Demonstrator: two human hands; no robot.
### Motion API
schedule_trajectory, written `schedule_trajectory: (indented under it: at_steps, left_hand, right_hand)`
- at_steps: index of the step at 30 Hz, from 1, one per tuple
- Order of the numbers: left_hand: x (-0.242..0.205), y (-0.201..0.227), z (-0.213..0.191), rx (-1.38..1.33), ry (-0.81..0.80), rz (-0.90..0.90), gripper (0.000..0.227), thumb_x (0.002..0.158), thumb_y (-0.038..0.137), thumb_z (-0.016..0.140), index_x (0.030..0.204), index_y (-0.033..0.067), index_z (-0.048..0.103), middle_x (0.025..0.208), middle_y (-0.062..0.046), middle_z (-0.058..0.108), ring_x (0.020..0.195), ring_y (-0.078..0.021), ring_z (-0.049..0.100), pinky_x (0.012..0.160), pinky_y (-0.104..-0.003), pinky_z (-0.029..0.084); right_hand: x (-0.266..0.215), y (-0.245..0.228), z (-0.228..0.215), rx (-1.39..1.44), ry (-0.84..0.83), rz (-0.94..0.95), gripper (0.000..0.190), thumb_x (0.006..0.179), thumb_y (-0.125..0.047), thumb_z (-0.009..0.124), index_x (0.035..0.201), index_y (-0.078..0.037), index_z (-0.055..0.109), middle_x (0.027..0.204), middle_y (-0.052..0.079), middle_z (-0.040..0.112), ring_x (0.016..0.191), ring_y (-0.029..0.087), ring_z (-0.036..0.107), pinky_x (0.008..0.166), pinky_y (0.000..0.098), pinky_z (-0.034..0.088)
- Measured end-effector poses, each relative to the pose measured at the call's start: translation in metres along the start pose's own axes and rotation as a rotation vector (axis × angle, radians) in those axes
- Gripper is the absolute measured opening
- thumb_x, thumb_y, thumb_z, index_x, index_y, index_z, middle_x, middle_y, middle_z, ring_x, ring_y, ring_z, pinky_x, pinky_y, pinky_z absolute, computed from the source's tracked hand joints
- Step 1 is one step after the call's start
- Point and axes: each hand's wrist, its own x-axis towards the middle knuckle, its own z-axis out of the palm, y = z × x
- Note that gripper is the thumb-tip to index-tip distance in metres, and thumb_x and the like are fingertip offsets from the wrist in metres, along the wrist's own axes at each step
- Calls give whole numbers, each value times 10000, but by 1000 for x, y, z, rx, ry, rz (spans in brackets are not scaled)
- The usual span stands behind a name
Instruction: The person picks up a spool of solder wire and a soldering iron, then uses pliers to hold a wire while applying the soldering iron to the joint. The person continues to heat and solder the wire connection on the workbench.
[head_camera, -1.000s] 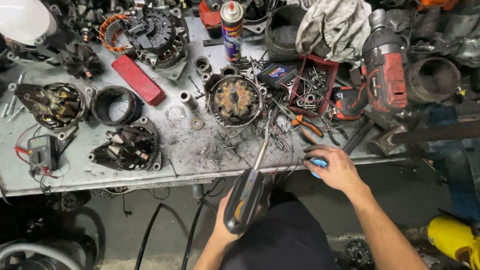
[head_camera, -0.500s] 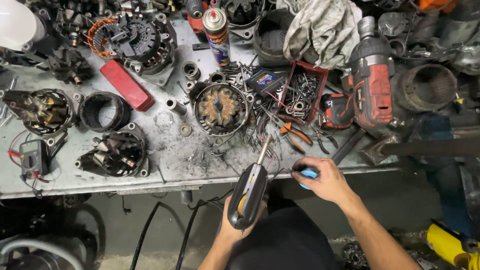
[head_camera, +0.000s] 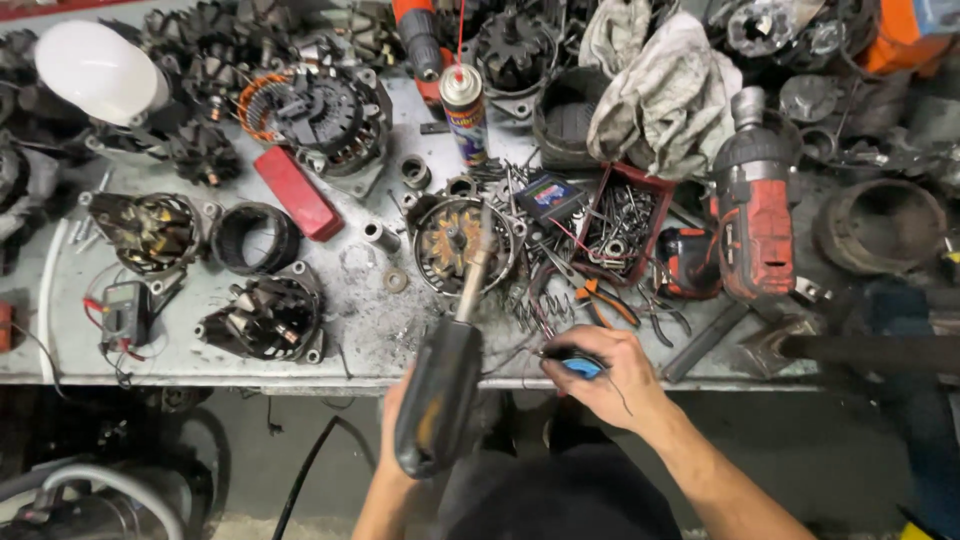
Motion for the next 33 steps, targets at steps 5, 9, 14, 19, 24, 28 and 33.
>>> schedule_trajectory:
  at_steps: [5,9,14,19,24,28,33]
  left_hand:
    - [30,78,-20,498,145,216,300,779,151,769,1066,70,737,931,-14,806,811,-160,788,716,-291,617]
    - [41,103,-38,329,107,299,187,900,36,673,1083,7,695,954,-74,783,806,-181,763,741,-312,627]
    - [59,102,-61,219,86,316,252,881,76,694,1124,8,681,968,-75,772,810,-178,751,731,-298,611]
    - [67,95,-74,56,6,313,360,854,135,726,1185,11,659,989,-77,755,815,-174,734,715,-276,586]
    - [54,52,-52,55,42,181,341,745,364,812,1012,169,728,805,-28,789,733,-185,771,689,-320,599]
    - [35,67,-42,8,52,117,285,757,309,794,969,136,715,776,-83,742,734,-205,699,711,-347,579]
    - [10,10,-53,73,5,200,563,707,202,715,1217,-25,633,1065,-129,716,865,-247,660,805,-348,544]
  right_hand:
    - [30,-41,12,-25,62,-110,224,706,-94,822,918,-57,764,866,58,787,616,172,698,574,275,561]
    - [51,-71,19,93,76,-172,207,745,-68,821,944,-109,782,836,72,777,695,213,725,639,316,568]
    - [69,-89,24,115,93,-204,188,761,-78,830,933,-151,806,836,93,793,794,270,787,738,375,609]
    - [71,-87,28,22,128,-185,177,772,-84,835,937,-141,800,851,100,790,805,284,782,752,386,599]
    - [49,-51,37,-53,182,-79,195,744,-86,863,923,-151,816,831,100,792,804,277,779,765,385,601]
    - [23,-14,53,-59,203,50,169,751,-84,853,912,-121,821,825,126,796,813,296,777,783,412,598]
    - [-6,7,68,-210,173,146,210,722,-102,823,916,-33,781,795,58,777,630,173,661,632,285,540]
